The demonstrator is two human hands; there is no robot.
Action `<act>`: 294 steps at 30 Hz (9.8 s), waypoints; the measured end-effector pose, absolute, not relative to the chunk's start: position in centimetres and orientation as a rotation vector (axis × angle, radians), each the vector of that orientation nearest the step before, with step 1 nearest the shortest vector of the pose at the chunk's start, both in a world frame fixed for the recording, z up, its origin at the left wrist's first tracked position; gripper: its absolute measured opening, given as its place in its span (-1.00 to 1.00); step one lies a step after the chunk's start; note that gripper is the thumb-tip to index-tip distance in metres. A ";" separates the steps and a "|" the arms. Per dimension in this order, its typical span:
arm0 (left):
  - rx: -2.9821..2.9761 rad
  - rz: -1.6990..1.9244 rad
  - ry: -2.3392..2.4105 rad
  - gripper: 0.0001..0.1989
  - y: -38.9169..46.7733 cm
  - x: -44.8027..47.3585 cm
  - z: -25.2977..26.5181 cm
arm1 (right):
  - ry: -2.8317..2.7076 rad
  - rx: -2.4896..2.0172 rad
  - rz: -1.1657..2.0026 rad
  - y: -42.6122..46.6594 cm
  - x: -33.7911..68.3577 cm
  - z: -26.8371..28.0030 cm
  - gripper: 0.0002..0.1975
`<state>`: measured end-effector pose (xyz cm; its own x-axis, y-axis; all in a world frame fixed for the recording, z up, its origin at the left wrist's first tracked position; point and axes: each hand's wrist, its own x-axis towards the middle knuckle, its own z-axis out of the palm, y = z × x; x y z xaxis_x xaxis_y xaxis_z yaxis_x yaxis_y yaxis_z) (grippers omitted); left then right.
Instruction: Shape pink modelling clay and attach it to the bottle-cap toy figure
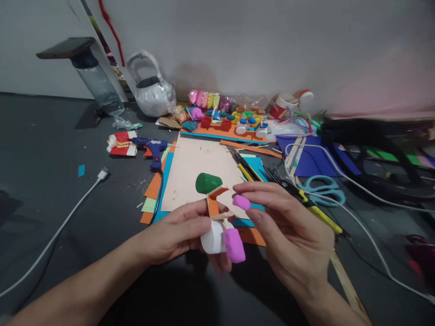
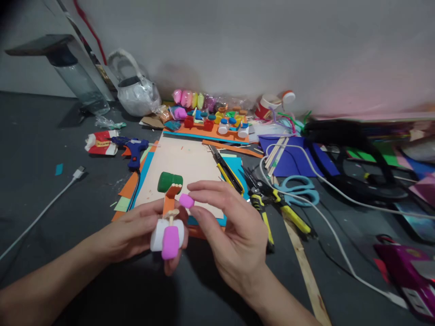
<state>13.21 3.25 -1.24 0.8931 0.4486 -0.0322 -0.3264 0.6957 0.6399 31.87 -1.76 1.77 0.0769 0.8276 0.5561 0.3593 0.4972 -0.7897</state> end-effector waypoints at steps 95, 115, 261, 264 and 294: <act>0.870 0.360 0.472 -0.60 3.7 13.2 -0.4 | -1.676 -0.945 0.579 -2.1 30.8 1.0 -0.61; 0.822 0.386 0.489 -0.56 3.6 12.8 -0.4 | -1.597 -1.162 0.605 -2.3 30.4 1.6 -0.82; 2.462 0.828 0.971 -0.88 7.2 13.5 -1.6 | -1.944 -1.307 0.190 2.2 32.0 -2.0 -0.88; 2.471 0.840 0.970 -0.88 7.2 13.6 -1.6 | -1.942 -1.308 0.187 2.3 32.0 -2.0 -0.89; 2.681 0.982 0.860 -0.90 6.8 13.5 -1.6 | -1.940 -1.308 0.190 2.3 32.0 -2.0 -0.88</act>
<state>13.47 6.78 -1.59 0.6194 0.5677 0.5423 0.4628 -0.8220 0.3319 31.96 2.29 -2.04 -0.1730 0.8412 0.5123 0.7255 0.4606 -0.5113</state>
